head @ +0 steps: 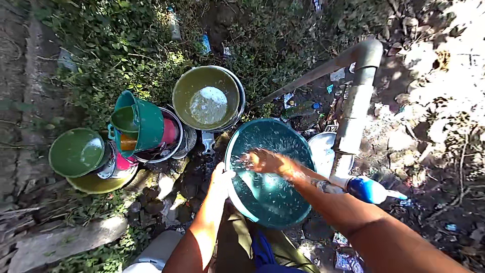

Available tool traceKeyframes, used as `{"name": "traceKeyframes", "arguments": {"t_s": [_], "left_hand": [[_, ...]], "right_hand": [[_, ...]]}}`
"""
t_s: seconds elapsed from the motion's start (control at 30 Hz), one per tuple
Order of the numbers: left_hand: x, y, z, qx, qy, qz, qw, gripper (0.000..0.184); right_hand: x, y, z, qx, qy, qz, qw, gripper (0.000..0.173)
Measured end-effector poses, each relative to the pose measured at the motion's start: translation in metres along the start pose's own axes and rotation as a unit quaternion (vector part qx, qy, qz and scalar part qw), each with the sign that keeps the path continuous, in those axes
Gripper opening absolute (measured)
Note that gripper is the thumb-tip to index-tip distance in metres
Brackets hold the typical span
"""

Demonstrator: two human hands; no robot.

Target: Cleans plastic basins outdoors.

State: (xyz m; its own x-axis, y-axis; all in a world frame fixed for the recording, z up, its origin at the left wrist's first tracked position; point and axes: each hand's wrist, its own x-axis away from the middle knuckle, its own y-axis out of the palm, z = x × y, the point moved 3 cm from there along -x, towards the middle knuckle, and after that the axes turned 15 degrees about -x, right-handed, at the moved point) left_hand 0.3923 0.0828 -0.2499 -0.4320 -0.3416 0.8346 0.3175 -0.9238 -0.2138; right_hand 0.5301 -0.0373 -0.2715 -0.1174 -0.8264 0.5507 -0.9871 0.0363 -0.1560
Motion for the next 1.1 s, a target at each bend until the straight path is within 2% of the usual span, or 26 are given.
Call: {"name": "traceKeyframes", "arguments": {"t_s": [0.07,0.13,0.17,0.23,0.27,0.33,0.4,0.43,0.5,0.53,0.57,0.6,0.63,0.67,0.7,0.73,0.77,0.8,0.83,0.87,0.9,0.97,1.03,1.07,1.1], "left_hand": [[0.015,-0.007,0.011,-0.059,0.008,-0.016,0.998,0.063],[0.031,-0.02,0.023,-0.096,0.03,-0.032,0.994,0.057],[0.038,-0.029,0.027,-0.102,0.047,-0.029,0.993,0.053],[0.048,-0.049,0.033,-0.083,0.085,-0.003,0.993,0.053],[0.052,-0.056,0.035,-0.051,0.105,0.018,0.993,0.051],[0.059,-0.057,0.041,0.027,0.13,0.059,0.989,0.045],[0.059,-0.039,0.042,0.047,0.143,0.094,0.984,0.04],[0.056,-0.027,0.038,0.028,0.159,0.109,0.981,0.035],[0.049,-0.006,0.022,-0.027,0.214,0.132,0.967,0.02],[0.046,-0.001,0.013,-0.05,0.248,0.145,0.957,0.014],[0.045,-0.001,0.004,-0.059,0.273,0.154,0.948,0.011],[0.046,-0.006,-0.002,-0.058,0.285,0.164,0.943,0.012],[0.049,-0.014,-0.005,-0.062,0.284,0.173,0.941,0.016],[0.053,-0.025,-0.003,-0.079,0.272,0.185,0.941,0.02],[0.057,-0.038,0.0,-0.097,0.26,0.193,0.941,0.024],[0.061,-0.049,0.003,-0.106,0.241,0.181,0.948,0.035],[0.066,-0.057,0.007,-0.091,0.234,0.158,0.955,0.044],[0.071,-0.063,0.01,-0.067,0.238,0.134,0.96,0.045],[0.074,-0.067,0.014,-0.04,0.253,0.116,0.96,0.039],[0.077,-0.069,0.019,-0.022,0.271,0.109,0.956,0.027],[0.079,-0.069,0.028,-0.004,0.286,0.102,0.953,0.023],[0.084,-0.063,0.044,0.035,0.308,0.097,0.946,0.032],[0.081,-0.044,0.051,0.047,0.308,0.134,0.941,0.034],[0.074,-0.031,0.047,0.029,0.287,0.161,0.944,0.034],[0.064,-0.017,0.036,0.014,0.275,0.18,0.944,0.027]], "right_hand": [[-0.025,-0.002,0.02,0.044,-0.062,0.027,0.997,0.027],[-0.032,-0.031,0.0,0.055,0.045,0.043,0.997,0.026],[-0.034,-0.044,0.008,0.072,0.049,0.087,0.992,0.029],[-0.027,-0.061,0.06,0.073,0.024,0.179,0.981,0.035],[-0.018,-0.056,0.089,0.05,0.046,0.212,0.975,0.036],[-0.005,-0.011,0.121,-0.033,0.129,0.262,0.956,0.04],[-0.006,0.059,0.096,-0.193,0.198,0.278,0.92,0.045],[-0.009,0.09,0.07,-0.303,0.193,0.293,0.886,0.041],[-0.007,0.12,-0.006,-0.502,0.156,0.273,0.806,0.031],[-0.003,0.125,-0.035,-0.576,0.11,0.257,0.769,0.026],[0.007,0.13,-0.051,-0.627,0.039,0.223,0.745,0.028],[0.02,0.138,-0.052,-0.628,-0.035,0.178,0.757,0.036],[0.035,0.148,-0.038,-0.574,-0.081,0.127,0.805,0.042],[0.048,0.157,-0.009,-0.47,-0.099,0.064,0.875,0.049],[0.058,0.16,0.03,-0.321,-0.096,0.003,0.942,0.051],[0.064,0.151,0.073,-0.164,-0.07,-0.029,0.983,0.048],[0.066,0.128,0.11,-0.051,-0.037,-0.031,0.998,0.046],[0.064,0.095,0.137,0.016,-0.025,0.009,0.999,0.044],[0.056,0.063,0.161,0.076,-0.054,0.1,0.991,0.042],[0.045,0.029,0.159,0.139,-0.013,0.128,0.982,0.043],[0.032,0.005,0.15,0.182,-0.001,0.155,0.971,0.044],[0.001,0.006,0.14,0.188,0.002,0.235,0.954,0.037],[-0.026,0.044,0.12,0.056,0.098,0.244,0.963,0.04],[-0.036,0.066,0.105,-0.054,0.152,0.229,0.96,0.046],[-0.043,0.089,0.091,-0.171,0.171,0.224,0.944,0.047]]}}
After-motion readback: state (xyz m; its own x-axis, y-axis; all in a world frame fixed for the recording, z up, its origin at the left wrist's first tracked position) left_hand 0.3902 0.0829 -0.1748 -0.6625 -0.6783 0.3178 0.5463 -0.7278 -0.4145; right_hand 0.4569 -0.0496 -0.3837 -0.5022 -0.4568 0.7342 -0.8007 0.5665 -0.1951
